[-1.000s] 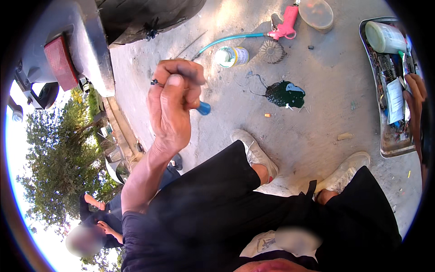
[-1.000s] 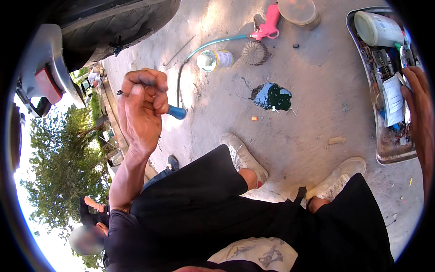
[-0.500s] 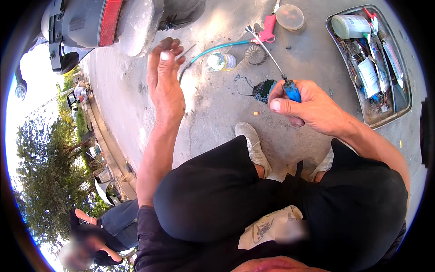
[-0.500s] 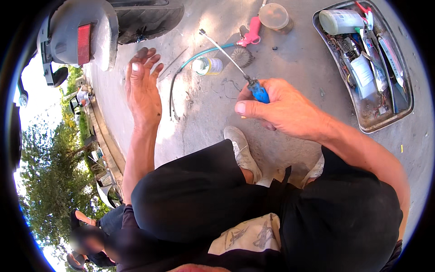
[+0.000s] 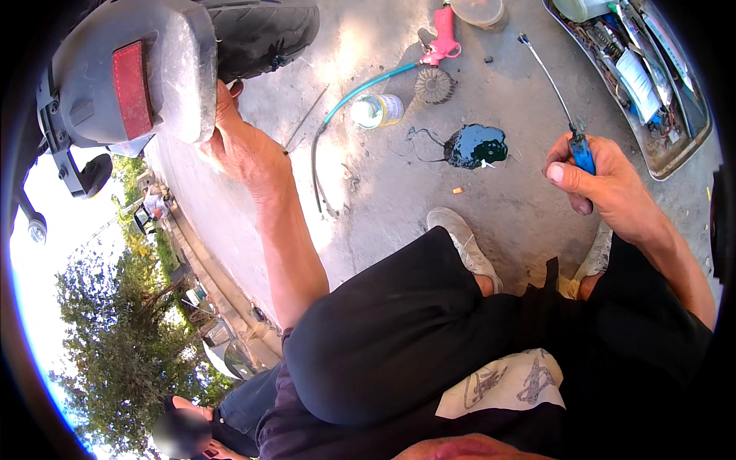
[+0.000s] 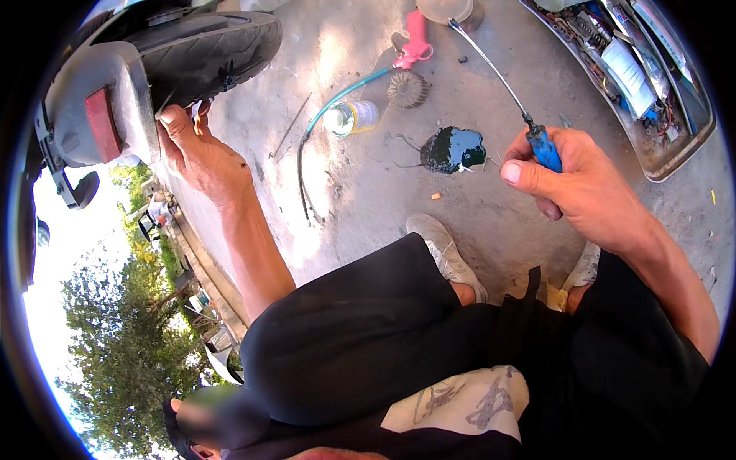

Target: The person works on the rear wheel area of a moped, using a screwdriver to adjust components near the brake or axle. They repeatedly reach into a metal tray to select small parts and tools, then apply them to the moped. The person also handles a small tube and a brush, applying substances to the wheel area.

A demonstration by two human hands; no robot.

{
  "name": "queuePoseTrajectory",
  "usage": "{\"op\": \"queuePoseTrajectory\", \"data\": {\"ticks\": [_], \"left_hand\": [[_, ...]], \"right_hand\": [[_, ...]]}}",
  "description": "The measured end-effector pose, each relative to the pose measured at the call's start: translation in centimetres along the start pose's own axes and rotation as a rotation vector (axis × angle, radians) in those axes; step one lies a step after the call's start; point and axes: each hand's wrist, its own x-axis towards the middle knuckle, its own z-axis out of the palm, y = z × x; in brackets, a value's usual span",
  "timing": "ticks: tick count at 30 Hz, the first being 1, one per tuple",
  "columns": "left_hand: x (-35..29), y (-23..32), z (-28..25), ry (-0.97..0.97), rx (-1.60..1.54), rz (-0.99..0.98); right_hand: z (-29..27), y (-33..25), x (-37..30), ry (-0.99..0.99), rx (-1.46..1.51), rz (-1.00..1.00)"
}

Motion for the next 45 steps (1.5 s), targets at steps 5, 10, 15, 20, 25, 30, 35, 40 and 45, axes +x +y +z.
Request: {"op": "queuePoseTrajectory", "data": {"ticks": [5,10,15,20,25,30,35,40,45], "left_hand": [[0.0,-1.5,-1.1,-0.234,0.147,0.084],[0.0,-3.5,-1.0,-0.268,0.236,0.106],[-0.8,-2.8,-0.7,-0.255,0.529,0.079],[-0.3,-0.4,-2.7,-0.200,0.147,0.075],[0.5,0.6,-1.4,-0.108,-0.117,0.032],[1.2,1.1,-2.5,-0.073,-0.042,0.047],[0.4,1.5,-2.0,-0.087,0.050,0.080],[-0.5,-0.6,-0.7,-0.149,0.088,0.025],[-0.8,-1.4,-1.4,-0.241,0.248,-0.017]], "right_hand": [[0.9,-1.6,0.8,-0.053,-0.042,-0.009],[1.5,-1.7,1.3,-0.103,-0.043,0.012],[1.3,-1.1,1.1,-0.122,-0.068,0.017],[0.8,-1.6,0.4,-0.108,-0.080,0.024],[0.0,-1.0,0.3,-0.073,-0.029,0.043],[0.4,-1.4,0.6,-0.116,-0.047,0.042],[0.7,-1.4,0.6,-0.107,-0.071,0.078],[0.9,-0.8,0.4,-0.106,-0.078,0.059],[1.3,-1.4,0.0,-0.102,-0.101,0.038]]}}
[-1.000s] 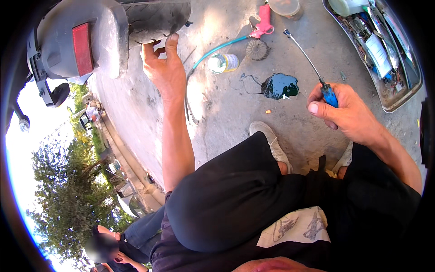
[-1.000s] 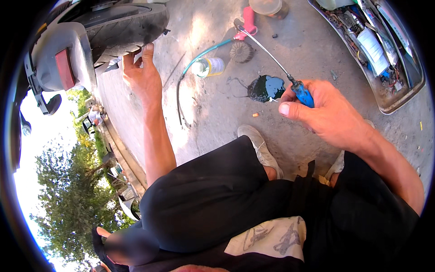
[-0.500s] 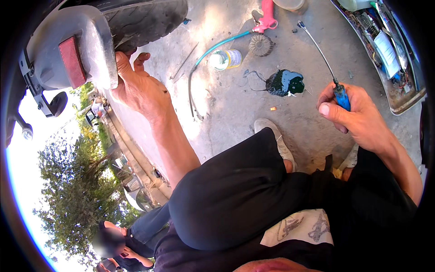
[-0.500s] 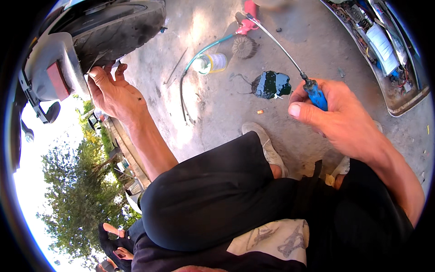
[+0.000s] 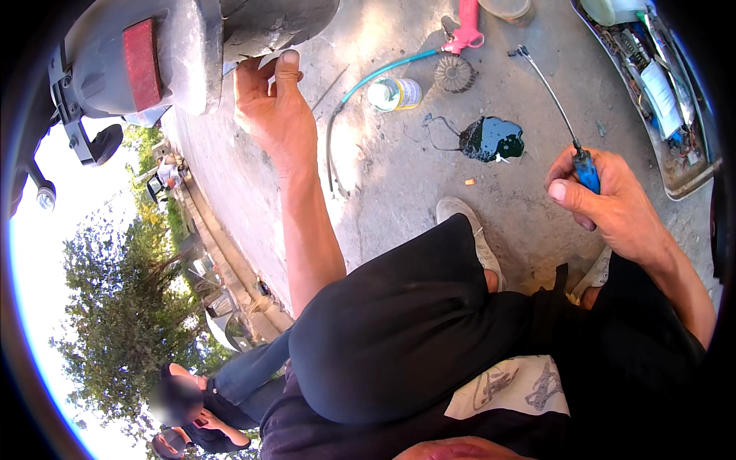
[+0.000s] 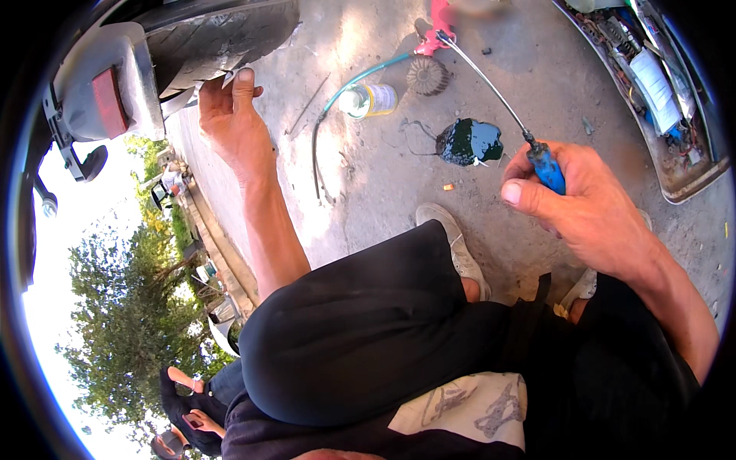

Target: The person works on the rear wheel area of a moped, using a screwdriver to adjust components near the brake or axle. They repeatedly reach into a metal tray to select small parts and tools, then apply them to the moped. The person also handles a small tube and a brush, applying substances to the wheel area.

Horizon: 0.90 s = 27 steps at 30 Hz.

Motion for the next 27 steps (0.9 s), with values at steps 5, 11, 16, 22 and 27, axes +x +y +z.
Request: {"op": "queuePoseTrajectory", "data": {"ticks": [5,11,16,22,27], "left_hand": [[-0.3,1.2,-0.5,0.039,-0.103,0.012],[0.4,3.1,-0.6,0.091,-0.134,0.063],[0.7,2.7,-0.9,0.137,-0.107,0.069],[0.5,1.3,0.0,0.097,-0.098,0.071],[0.2,0.7,0.4,0.053,-0.042,0.044]], "right_hand": [[-0.2,0.4,-0.2,-0.001,0.006,-0.018],[-0.4,0.5,-0.5,0.008,0.016,-0.016],[-0.4,0.5,-0.5,-0.008,0.049,-0.021],[-0.3,0.6,-0.7,0.007,0.053,-0.003],[-0.3,0.8,-0.6,-0.015,0.023,-0.027]]}}
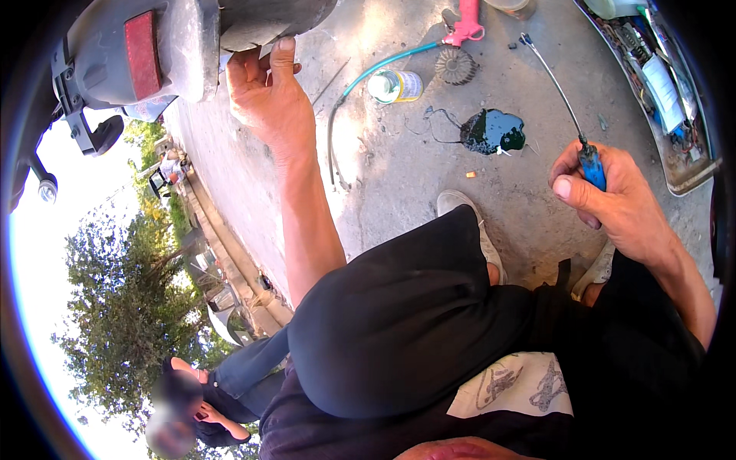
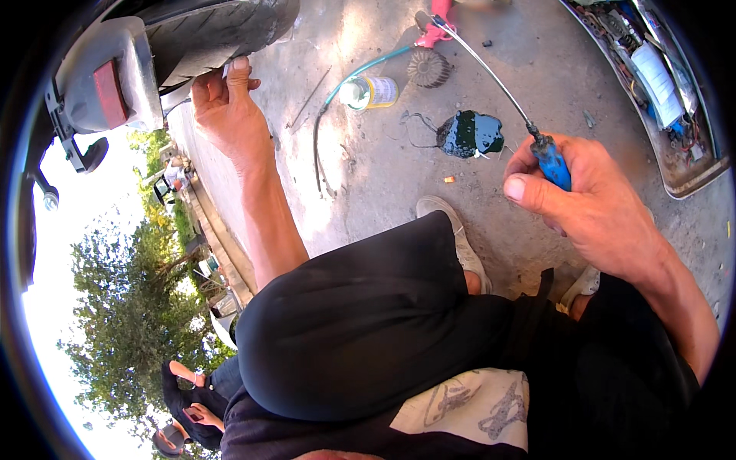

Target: The person works on the rear wheel area of a moped, using a screwdriver to adjust components near the brake or axle. They repeatedly reach into a metal tray to select small parts and tools, then apply them to the moped. The person also handles a small tube and a brush, applying substances to the wheel area.

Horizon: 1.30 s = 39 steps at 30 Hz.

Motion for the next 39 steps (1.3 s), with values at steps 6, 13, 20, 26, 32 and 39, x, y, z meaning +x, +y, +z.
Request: {"op": "queuePoseTrajectory", "data": {"ticks": [6,13,20,26,32,39], "left_hand": [[-0.2,-0.6,-0.2,-0.049,-0.015,-0.056],[0.3,2.0,-0.6,0.039,-0.096,0.041],[0.6,1.3,-0.9,0.016,-0.010,0.017],[0.0,-0.1,0.0,-0.032,0.013,-0.022],[-0.1,-0.7,0.1,-0.080,-0.054,-0.100],[-0.1,2.1,-0.4,-0.042,-0.116,-0.025]], "right_hand": [[0.1,-0.3,-0.4,-0.002,0.023,-0.007],[-0.1,-0.2,-0.7,0.022,0.012,0.005],[0.0,-0.2,-0.5,0.000,0.025,-0.003],[0.0,-0.3,-0.7,-0.011,0.018,-0.020],[-0.1,-0.5,-1.1,0.011,-0.007,-0.012],[-0.2,-0.2,-1.0,0.015,-0.006,-0.026]]}}
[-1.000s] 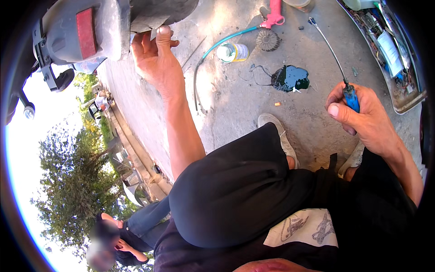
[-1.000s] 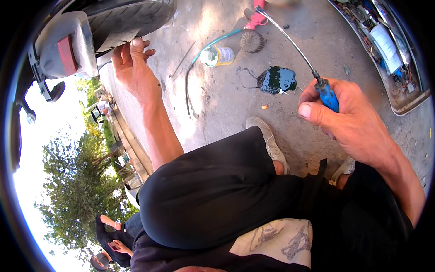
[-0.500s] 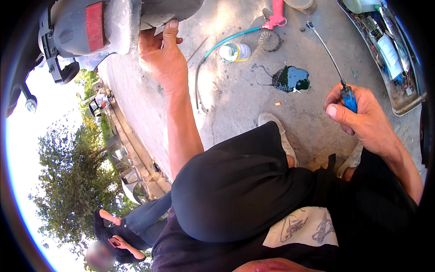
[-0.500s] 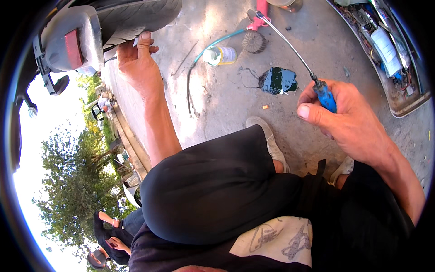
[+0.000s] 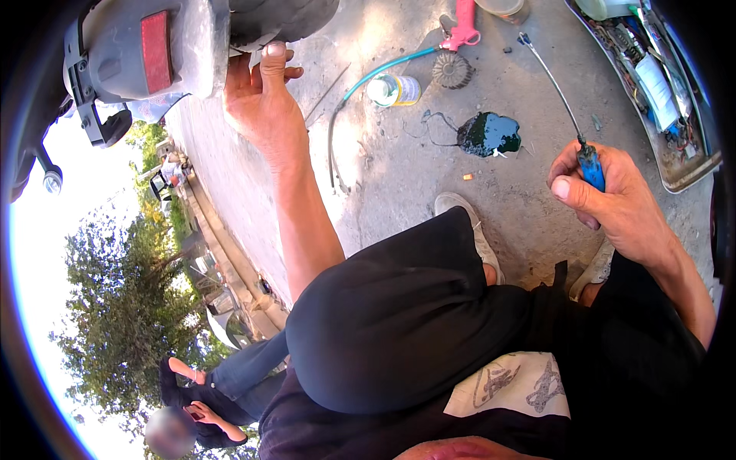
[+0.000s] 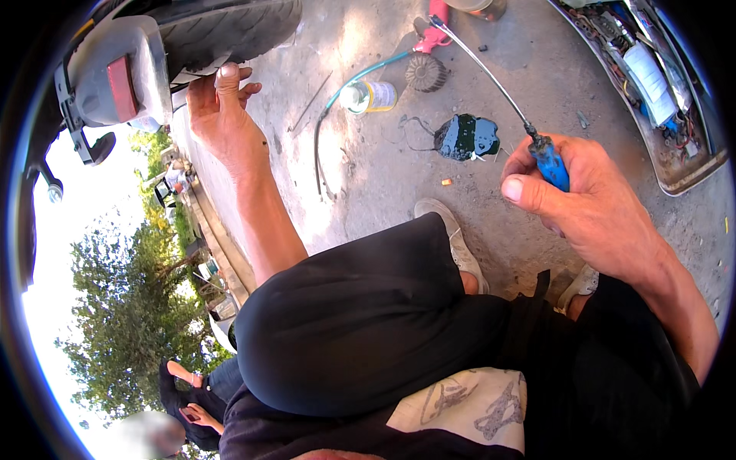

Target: The person works on the rear wheel area of a moped, using a screwdriver to adjust components near the brake or axle. They repeatedly reach into a metal tray to select small parts and tools, then apply them to the moped. The person also handles a small tube and a brush, applying substances to the wheel area.

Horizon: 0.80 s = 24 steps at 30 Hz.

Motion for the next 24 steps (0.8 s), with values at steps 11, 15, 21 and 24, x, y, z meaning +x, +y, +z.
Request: {"op": "queuePoseTrajectory", "data": {"ticks": [11,15,21,24], "left_hand": [[0.4,-1.6,0.0,0.001,0.052,0.001],[-0.1,-1.8,0.6,-0.007,0.043,-0.014],[-0.1,-2.8,0.8,-0.006,0.017,-0.008],[0.1,-3.0,0.7,-0.004,0.014,-0.016]], "right_hand": [[0.3,0.0,0.1,-0.024,0.003,0.025],[0.6,-0.5,-0.2,-0.010,-0.013,0.040],[0.6,-0.4,-0.4,0.010,-0.023,0.057],[0.6,-0.4,-0.5,0.005,-0.027,0.041]]}}
